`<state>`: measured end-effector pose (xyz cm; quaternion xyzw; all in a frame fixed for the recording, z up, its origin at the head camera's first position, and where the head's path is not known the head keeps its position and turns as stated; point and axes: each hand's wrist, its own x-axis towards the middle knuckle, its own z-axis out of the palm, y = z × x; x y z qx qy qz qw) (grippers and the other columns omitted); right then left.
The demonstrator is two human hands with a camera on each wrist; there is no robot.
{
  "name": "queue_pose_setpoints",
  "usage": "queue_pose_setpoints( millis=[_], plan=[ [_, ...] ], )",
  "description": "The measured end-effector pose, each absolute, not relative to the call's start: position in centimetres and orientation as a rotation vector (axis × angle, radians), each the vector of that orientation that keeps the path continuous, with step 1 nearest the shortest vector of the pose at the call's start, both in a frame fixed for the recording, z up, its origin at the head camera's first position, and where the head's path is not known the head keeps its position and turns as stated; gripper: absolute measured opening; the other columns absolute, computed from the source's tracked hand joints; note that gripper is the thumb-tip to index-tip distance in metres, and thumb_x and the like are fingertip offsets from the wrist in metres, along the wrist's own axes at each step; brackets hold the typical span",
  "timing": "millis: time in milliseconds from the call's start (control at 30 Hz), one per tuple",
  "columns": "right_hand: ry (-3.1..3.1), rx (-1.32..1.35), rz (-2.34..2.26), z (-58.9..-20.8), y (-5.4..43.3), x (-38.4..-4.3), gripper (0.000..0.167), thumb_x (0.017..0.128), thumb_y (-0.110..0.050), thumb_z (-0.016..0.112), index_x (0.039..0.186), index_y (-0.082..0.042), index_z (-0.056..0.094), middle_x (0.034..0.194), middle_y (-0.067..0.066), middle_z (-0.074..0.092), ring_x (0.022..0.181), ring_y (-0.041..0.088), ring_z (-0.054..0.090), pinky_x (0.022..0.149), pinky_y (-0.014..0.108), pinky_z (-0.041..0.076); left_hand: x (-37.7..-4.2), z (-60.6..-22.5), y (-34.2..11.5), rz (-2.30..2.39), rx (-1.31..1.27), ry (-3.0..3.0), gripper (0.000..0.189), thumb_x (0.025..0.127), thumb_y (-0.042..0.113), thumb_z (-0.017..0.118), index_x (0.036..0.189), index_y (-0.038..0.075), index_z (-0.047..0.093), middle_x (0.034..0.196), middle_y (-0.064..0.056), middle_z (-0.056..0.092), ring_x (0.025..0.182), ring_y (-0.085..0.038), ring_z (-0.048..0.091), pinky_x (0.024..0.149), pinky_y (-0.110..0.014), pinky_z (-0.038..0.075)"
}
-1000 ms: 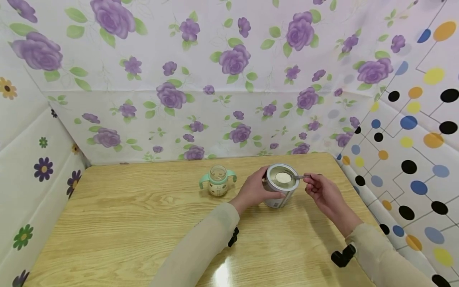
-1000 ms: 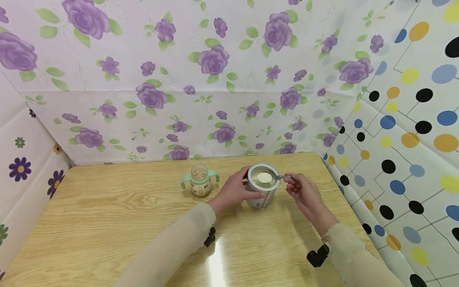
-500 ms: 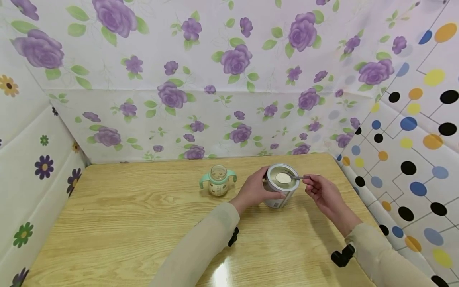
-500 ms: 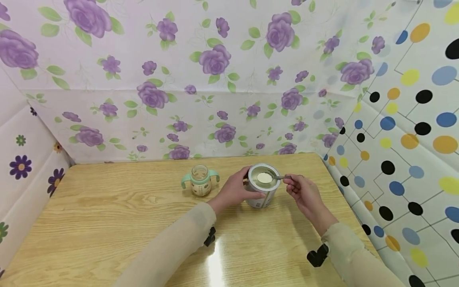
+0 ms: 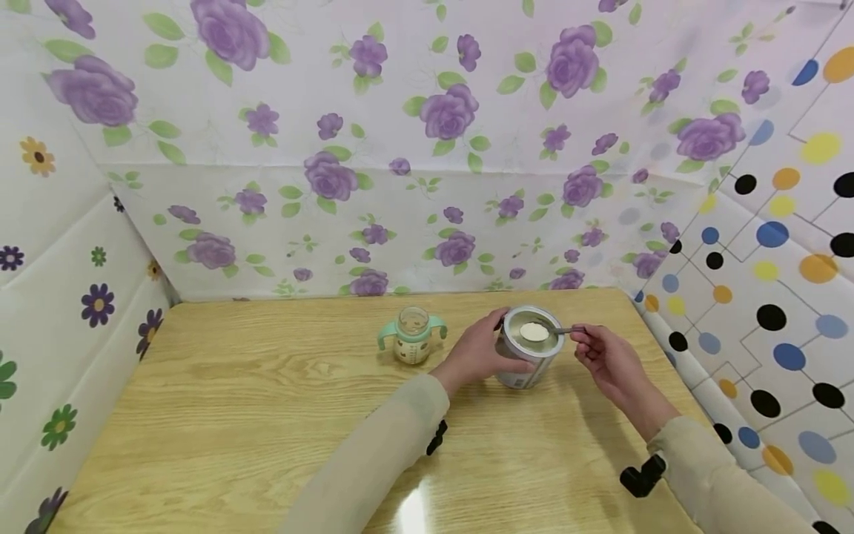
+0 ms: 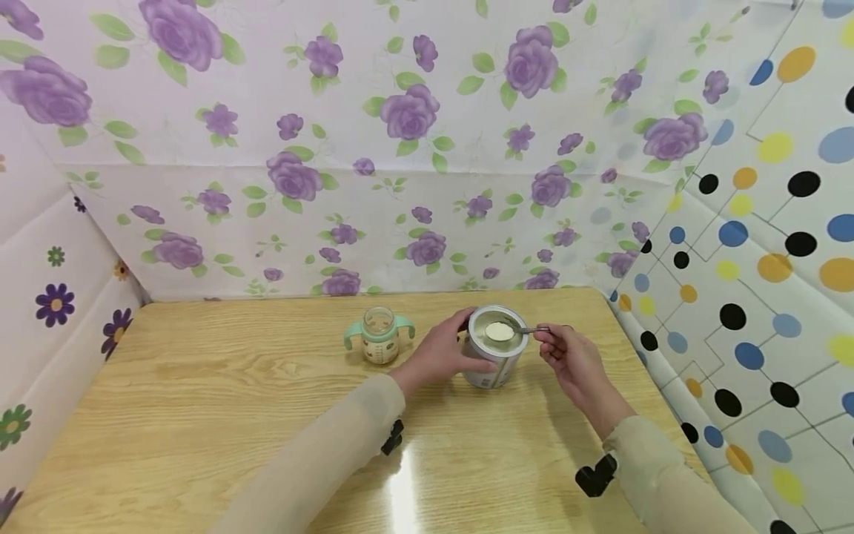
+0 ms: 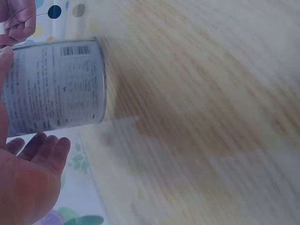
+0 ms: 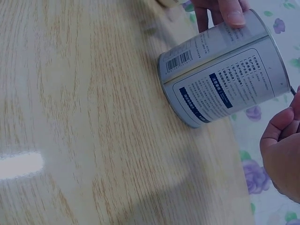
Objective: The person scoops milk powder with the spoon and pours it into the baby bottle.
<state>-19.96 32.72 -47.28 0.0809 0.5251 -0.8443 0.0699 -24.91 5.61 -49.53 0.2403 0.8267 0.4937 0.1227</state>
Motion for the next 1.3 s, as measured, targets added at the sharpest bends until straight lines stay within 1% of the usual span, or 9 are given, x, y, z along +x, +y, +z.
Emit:
queue_pose_setpoints(
  millis=[100, 233, 467, 633, 800, 967, 1067, 1233, 1300],
  plan=[
    [1.548, 0.25, -2.56, -47.2, 32.8, -20.1, 0.036, 0.116, -0.016, 0.047, 0.104, -0.004, 0.079, 0.091, 0.002, 0.078, 0.077, 0.009, 0.066, 0.076, 0.021, 0.056, -24.8, -48.7, 4.9, 1.381, 0.702, 2.436, 0.115, 0.079, 0.051, 0.095, 0.17, 0.023, 0.031, 0.165, 0.0, 0.047, 0.15, -0.023, 0.047, 0.119, -0.051, 0.044],
    [1.51, 0.242, -2.574, -47.1, 32.8, -20.2, 0.041, 0.117, -0.013, 0.043, 0.103, -0.003, 0.079, 0.09, 0.004, 0.079, 0.078, 0.009, 0.067, 0.076, 0.022, 0.057, -24.7, -47.2, 3.6, 1.296, 0.766, 2.477, 0.113, 0.081, 0.052, 0.093, 0.17, 0.022, 0.031, 0.167, -0.004, 0.045, 0.15, -0.024, 0.047, 0.119, -0.052, 0.043],
    [1.484, 0.211, -2.597, -47.2, 33.0, -20.2, 0.04, 0.117, -0.014, 0.043, 0.104, -0.002, 0.079, 0.09, 0.004, 0.079, 0.079, 0.01, 0.068, 0.077, 0.023, 0.057, -25.0, -44.6, 0.7, 1.164, 0.838, 2.541, 0.11, 0.081, 0.057, 0.091, 0.17, 0.027, 0.033, 0.167, 0.002, 0.044, 0.152, -0.022, 0.045, 0.12, -0.051, 0.042],
    [1.455, 0.2, -2.621, -47.0, 33.0, -20.2, 0.043, 0.117, -0.013, 0.04, 0.103, -0.001, 0.079, 0.09, 0.005, 0.079, 0.079, 0.01, 0.069, 0.077, 0.022, 0.057, -25.2, -43.2, -1.1, 1.169, 0.886, 2.531, 0.11, 0.082, 0.057, 0.091, 0.17, 0.027, 0.033, 0.168, 0.003, 0.043, 0.153, -0.022, 0.043, 0.12, -0.053, 0.042],
    [1.44, 0.195, -2.617, -47.0, 32.8, -20.2, 0.041, 0.117, -0.013, 0.042, 0.104, -0.001, 0.079, 0.09, 0.005, 0.079, 0.079, 0.01, 0.069, 0.077, 0.023, 0.057, -25.2, -42.2, -3.0, 1.092, 0.924, 2.567, 0.105, 0.083, 0.055, 0.09, 0.169, 0.03, 0.034, 0.169, 0.003, 0.042, 0.153, -0.024, 0.042, 0.121, -0.055, 0.039],
    [1.443, 0.18, -2.608, -47.1, 32.8, -20.2, 0.04, 0.117, -0.014, 0.043, 0.105, -0.001, 0.078, 0.09, 0.005, 0.078, 0.08, 0.01, 0.068, 0.077, 0.023, 0.057, -25.4, -41.5, -5.9, 1.05, 0.907, 2.606, 0.105, 0.082, 0.055, 0.091, 0.168, 0.031, 0.037, 0.17, 0.003, 0.04, 0.155, -0.027, 0.039, 0.122, -0.057, 0.037],
    [1.432, 0.175, -2.615, -47.1, 32.9, -20.2, 0.04, 0.117, -0.015, 0.043, 0.105, -0.001, 0.079, 0.091, 0.005, 0.079, 0.08, 0.01, 0.068, 0.077, 0.023, 0.057, -25.6, -41.5, -7.9, 1.072, 0.883, 2.619, 0.104, 0.083, 0.055, 0.091, 0.168, 0.03, 0.037, 0.169, 0.002, 0.041, 0.154, -0.028, 0.04, 0.121, -0.058, 0.039],
    [1.423, 0.167, -2.62, -47.1, 32.9, -20.0, 0.04, 0.117, -0.015, 0.042, 0.106, -0.001, 0.079, 0.091, 0.005, 0.079, 0.081, 0.011, 0.069, 0.078, 0.023, 0.057, -25.9, -42.4, -10.6, 1.14, 0.826, 2.621, 0.102, 0.084, 0.054, 0.09, 0.167, 0.028, 0.038, 0.167, -0.001, 0.044, 0.152, -0.031, 0.043, 0.118, -0.062, 0.041],
    [1.428, 0.162, -2.619, -47.1, 32.8, -19.9, 0.04, 0.117, -0.014, 0.042, 0.106, -0.001, 0.078, 0.092, 0.005, 0.078, 0.081, 0.011, 0.069, 0.078, 0.023, 0.057, -26.0, -43.0, -11.3, 1.159, 0.807, 2.627, 0.1, 0.084, 0.052, 0.09, 0.167, 0.026, 0.04, 0.167, -0.001, 0.045, 0.152, -0.031, 0.043, 0.119, -0.061, 0.04]
  ],
)
